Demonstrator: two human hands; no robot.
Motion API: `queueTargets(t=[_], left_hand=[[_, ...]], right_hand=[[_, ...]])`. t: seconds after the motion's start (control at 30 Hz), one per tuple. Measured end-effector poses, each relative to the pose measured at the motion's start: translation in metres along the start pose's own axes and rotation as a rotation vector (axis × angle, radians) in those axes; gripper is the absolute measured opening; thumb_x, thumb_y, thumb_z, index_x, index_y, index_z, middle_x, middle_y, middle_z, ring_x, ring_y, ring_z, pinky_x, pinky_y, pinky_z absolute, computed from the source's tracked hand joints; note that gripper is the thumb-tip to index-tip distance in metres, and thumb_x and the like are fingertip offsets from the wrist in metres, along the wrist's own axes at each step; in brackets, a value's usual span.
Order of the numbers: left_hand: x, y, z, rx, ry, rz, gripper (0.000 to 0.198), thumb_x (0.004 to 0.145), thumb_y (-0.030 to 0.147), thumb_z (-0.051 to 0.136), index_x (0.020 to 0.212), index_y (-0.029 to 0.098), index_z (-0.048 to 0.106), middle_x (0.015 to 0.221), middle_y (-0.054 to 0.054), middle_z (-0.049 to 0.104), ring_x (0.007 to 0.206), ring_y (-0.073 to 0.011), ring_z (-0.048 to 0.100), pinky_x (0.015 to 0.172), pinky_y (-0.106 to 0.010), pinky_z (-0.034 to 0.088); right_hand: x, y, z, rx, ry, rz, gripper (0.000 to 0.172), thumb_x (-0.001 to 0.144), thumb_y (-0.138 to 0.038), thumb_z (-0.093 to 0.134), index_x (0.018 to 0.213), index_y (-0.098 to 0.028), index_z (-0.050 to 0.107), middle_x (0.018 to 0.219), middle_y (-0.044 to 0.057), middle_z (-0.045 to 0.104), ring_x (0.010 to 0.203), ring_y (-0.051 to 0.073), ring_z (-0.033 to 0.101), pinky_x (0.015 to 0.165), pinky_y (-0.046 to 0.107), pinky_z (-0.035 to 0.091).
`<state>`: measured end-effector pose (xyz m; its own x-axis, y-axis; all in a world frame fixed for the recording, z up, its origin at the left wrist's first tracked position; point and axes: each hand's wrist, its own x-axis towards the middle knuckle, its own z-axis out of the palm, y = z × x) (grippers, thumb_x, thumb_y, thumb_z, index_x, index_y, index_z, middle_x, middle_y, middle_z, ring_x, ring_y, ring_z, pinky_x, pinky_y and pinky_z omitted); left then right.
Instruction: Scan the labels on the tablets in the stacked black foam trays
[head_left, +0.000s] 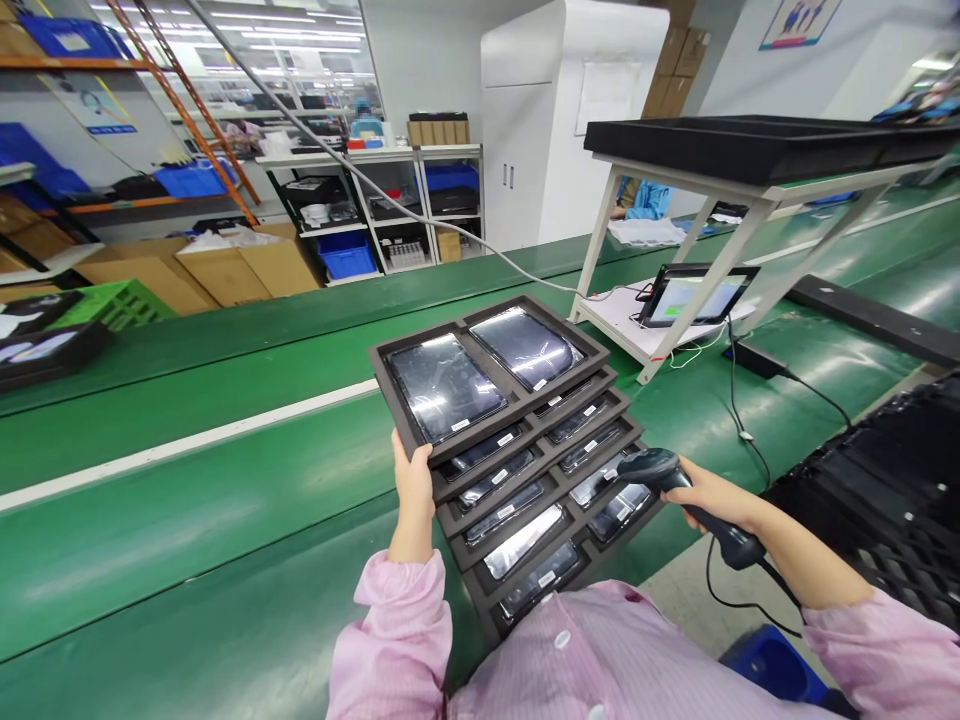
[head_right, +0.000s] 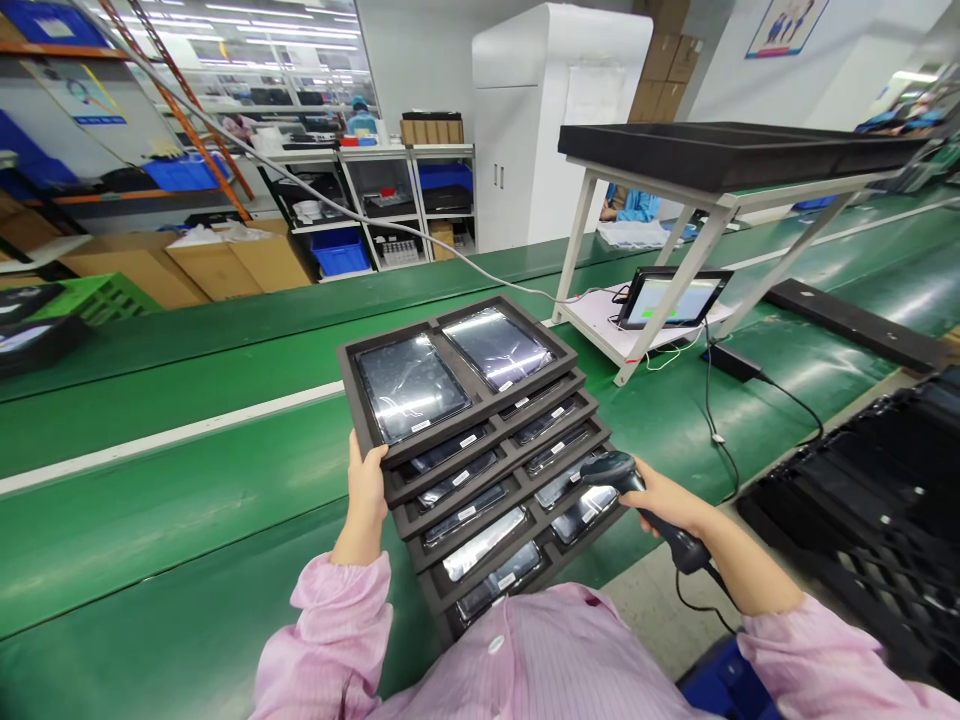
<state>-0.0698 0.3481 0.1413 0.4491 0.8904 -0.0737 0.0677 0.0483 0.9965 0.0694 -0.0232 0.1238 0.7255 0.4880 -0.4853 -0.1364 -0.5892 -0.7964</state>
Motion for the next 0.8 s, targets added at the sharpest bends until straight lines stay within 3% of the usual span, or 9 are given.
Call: queueTargets(t=[0.2,0.43,0.63,0.8], left_hand=[[0.002,-0.002,0.0,-0.004,-0.01,0.023,0.064,0.069,0.021,0.05,0.132,0.028,0.041,0.125,0.0,0.055,0.114,-0.0202,0.05,0.097,-0.029,0.036],[0.001,-0.001,0.001,-0.01,-0.01,0.019,0.07,0.069,0.021,0.05,0.137,0.024,0.034,0.128,-0.005,0.053,0.115,-0.0226,0.049,0.099,-0.033,0.034],[-0.001,-0.002,0.001,-0.001,-0.003,0.017,0.068,0.069,0.02,0.051,0.135,0.027,0.037,0.125,-0.001,0.055,0.113,-0.0206,0.051,0.098,-0.03,0.035],[0.001,-0.004,0.0,0.01,0.001,0.0,0.068,0.069,0.021,0.053,0.135,0.027,0.038,0.122,-0.002,0.058,0.112,-0.0217,0.051,0.098,-0.033,0.036]], right_hand=[[-0.004,0.002,0.001,0.026,0.008,-0.002,0.066,0.065,-0.032,0.057,0.123,-0.018,0.03,0.053,-0.006,0.049,0.04,0.014,0.05,0.036,0.022,0.038],[-0.016,0.002,0.007,0.039,-0.004,-0.023,0.069,0.064,-0.032,0.055,0.125,-0.017,0.027,0.056,-0.006,0.048,0.04,0.012,0.049,0.036,0.021,0.038],[-0.033,-0.014,0.06,0.095,-0.229,-0.099,0.056,0.061,-0.026,0.052,0.113,-0.022,0.03,0.09,0.002,0.058,0.042,0.009,0.053,0.035,0.02,0.038],[-0.037,-0.02,0.107,0.138,-0.329,-0.11,0.059,0.061,-0.025,0.05,0.116,-0.022,0.028,0.079,-0.002,0.056,0.039,0.009,0.05,0.033,0.02,0.036]])
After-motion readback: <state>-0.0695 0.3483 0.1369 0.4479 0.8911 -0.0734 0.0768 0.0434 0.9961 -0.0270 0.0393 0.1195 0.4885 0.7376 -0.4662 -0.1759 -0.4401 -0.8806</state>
